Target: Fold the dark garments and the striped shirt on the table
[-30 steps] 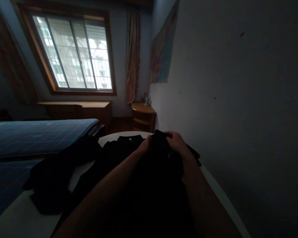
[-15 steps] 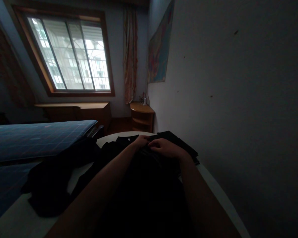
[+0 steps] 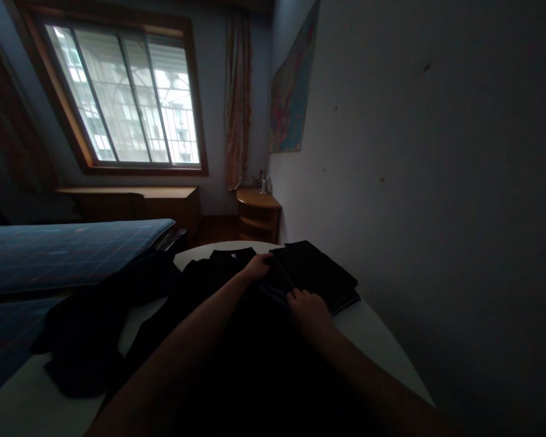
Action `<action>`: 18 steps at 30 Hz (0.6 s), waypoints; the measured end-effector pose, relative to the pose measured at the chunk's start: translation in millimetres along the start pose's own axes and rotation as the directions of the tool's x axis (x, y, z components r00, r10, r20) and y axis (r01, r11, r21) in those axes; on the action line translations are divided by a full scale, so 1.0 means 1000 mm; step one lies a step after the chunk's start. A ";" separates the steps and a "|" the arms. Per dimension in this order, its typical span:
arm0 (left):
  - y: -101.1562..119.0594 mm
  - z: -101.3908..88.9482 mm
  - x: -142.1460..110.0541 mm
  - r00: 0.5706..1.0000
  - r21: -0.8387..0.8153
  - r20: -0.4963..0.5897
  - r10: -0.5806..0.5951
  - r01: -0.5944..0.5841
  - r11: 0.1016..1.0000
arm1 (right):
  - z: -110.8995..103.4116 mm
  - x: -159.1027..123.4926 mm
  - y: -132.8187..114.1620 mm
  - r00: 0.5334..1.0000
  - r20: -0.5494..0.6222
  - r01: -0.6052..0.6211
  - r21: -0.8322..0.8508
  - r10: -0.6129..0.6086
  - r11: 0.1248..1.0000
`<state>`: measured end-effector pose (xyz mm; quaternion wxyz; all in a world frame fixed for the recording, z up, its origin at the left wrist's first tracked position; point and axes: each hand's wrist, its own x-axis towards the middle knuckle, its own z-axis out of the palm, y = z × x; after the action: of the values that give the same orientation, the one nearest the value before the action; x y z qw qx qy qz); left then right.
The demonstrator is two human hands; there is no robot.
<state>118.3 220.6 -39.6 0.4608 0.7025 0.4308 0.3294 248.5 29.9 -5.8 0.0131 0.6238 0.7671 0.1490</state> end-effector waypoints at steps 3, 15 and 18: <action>0.003 -0.002 0.001 0.998 0.059 -0.024 -0.059 0.061 0.996 | 0.008 0.000 -0.002 0.998 -0.052 -0.047 -0.002 0.046 0.999; -0.011 -0.010 0.011 0.972 0.136 -0.151 -0.178 0.199 0.971 | 0.006 -0.003 0.021 0.968 -0.236 0.086 -0.024 -0.089 0.996; -0.014 -0.010 0.014 0.983 0.123 -0.078 -0.164 0.172 0.977 | 0.011 -0.004 0.025 0.957 -0.268 0.110 -0.017 -0.110 0.994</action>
<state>111.4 240.1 -48.5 0.4258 0.6804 0.5244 0.2842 275.9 32.9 -11.2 -0.0823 0.5542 0.7952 0.2320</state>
